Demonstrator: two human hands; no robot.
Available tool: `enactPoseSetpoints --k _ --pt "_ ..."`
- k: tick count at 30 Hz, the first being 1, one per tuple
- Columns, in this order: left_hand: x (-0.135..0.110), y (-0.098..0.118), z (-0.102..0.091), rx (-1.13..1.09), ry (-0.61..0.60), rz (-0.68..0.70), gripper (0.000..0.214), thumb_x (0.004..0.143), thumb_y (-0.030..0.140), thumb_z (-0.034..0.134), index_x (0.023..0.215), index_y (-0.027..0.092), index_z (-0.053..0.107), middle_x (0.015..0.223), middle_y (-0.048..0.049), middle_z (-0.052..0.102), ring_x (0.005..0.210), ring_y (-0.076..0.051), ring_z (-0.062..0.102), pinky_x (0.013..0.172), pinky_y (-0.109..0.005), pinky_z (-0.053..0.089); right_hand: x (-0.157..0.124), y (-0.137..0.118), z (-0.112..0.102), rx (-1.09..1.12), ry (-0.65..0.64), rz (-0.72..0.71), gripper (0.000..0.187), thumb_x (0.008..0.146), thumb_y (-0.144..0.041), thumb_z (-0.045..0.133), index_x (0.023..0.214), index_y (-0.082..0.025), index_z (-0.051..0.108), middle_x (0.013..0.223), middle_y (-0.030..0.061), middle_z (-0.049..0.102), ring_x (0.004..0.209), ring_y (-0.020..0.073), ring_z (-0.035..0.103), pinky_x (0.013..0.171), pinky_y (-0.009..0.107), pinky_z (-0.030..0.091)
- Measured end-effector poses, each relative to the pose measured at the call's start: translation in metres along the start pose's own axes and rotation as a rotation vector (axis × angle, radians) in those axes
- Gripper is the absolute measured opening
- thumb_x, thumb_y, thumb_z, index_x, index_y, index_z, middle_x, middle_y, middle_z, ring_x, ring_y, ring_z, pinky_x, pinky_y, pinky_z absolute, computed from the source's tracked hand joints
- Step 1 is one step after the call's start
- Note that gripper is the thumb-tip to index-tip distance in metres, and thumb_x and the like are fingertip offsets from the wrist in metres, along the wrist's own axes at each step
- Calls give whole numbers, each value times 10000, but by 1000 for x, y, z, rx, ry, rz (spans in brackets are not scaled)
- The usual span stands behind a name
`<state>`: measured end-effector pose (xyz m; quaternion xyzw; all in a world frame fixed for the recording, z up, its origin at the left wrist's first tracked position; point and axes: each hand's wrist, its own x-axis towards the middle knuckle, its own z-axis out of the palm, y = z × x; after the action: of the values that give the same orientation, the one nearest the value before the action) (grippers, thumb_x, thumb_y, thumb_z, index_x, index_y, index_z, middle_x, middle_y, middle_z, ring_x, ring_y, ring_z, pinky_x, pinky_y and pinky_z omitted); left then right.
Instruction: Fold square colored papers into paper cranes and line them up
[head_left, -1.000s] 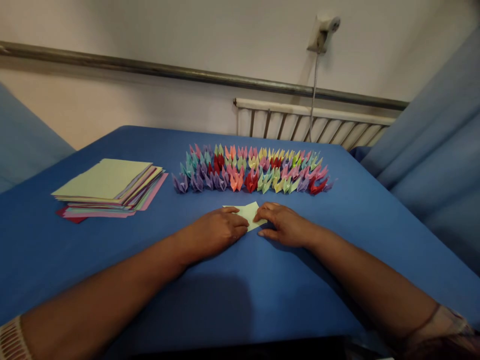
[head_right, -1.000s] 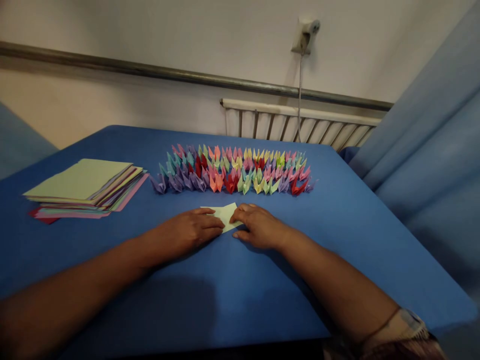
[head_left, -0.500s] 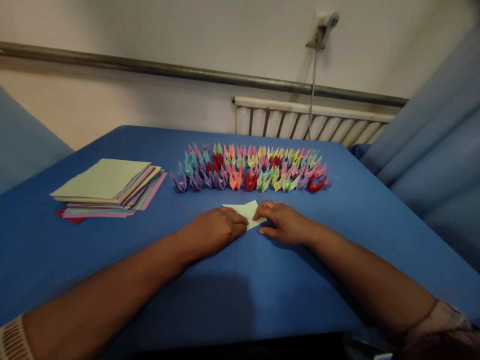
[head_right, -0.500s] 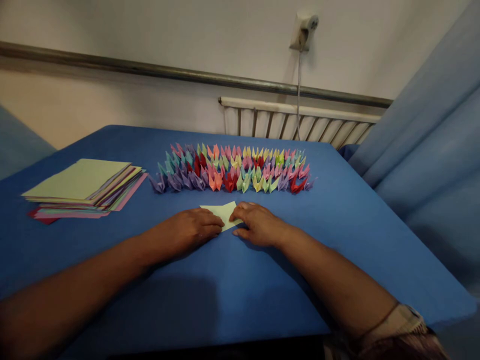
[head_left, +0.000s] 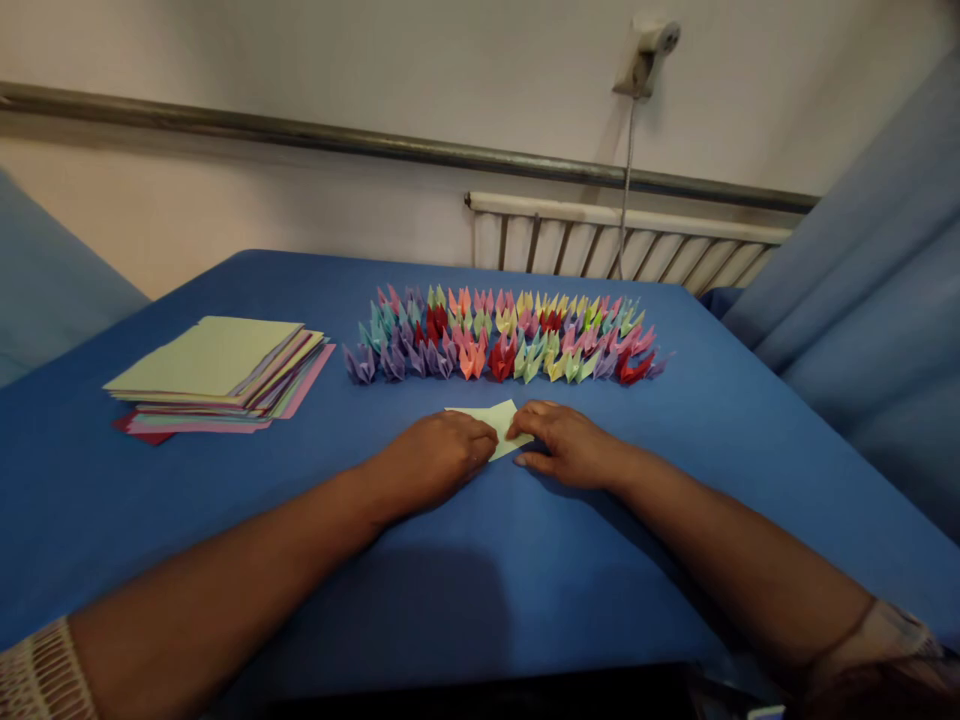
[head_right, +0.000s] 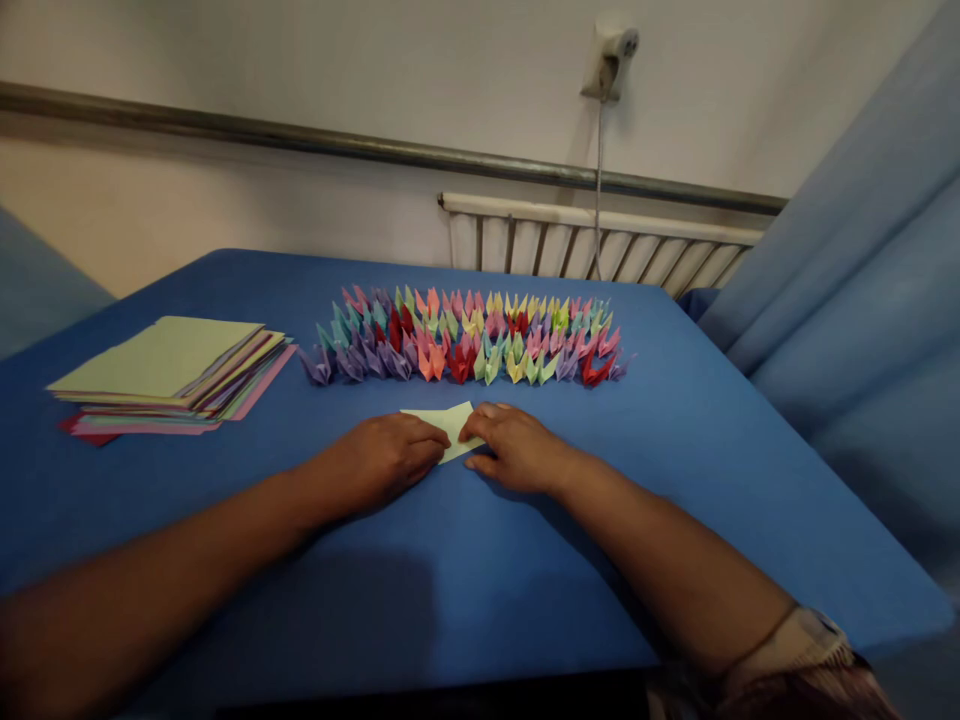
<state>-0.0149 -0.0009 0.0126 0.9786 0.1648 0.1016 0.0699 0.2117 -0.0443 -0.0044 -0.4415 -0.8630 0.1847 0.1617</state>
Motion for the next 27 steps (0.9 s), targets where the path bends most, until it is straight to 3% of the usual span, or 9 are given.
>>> enactPoseSetpoints --k 5,16,19,22,27 --pt "0 3 -2 11 -58 -24 203 917 302 520 1050 189 622 1007 -73 677 930 -217 636 840 -335 467 0 0 1 5 7 13 250 862 -271 619 1097 -191 588 1055 77 602 1025 213 550 911 370 425" --pt "5 11 2 187 -113 -83 186 923 190 437 949 137 614 884 -78 664 795 -219 630 746 -351 489 1 -3 2 -41 30 6 227 872 -298 613 1070 -190 591 1018 75 596 996 213 542 876 361 431" --pt "4 9 2 123 -83 -163 179 919 196 447 973 141 609 898 -81 670 829 -228 634 769 -364 495 2 -5 5 -93 52 4 176 894 -300 584 1020 -178 593 985 78 597 954 211 536 847 353 427" --pt "2 5 5 -25 -5 -205 182 920 273 496 1017 157 597 1038 -95 665 976 -235 619 863 -374 489 4 -6 8 -109 73 32 72 908 -223 543 928 -171 587 910 65 590 880 190 527 802 327 418" --pt "0 -6 16 -195 87 -229 101 860 273 604 890 176 600 1214 -91 604 1133 -230 553 979 -382 444 5 0 10 -67 103 66 34 882 -164 543 854 -171 561 872 50 569 833 174 512 790 317 413"
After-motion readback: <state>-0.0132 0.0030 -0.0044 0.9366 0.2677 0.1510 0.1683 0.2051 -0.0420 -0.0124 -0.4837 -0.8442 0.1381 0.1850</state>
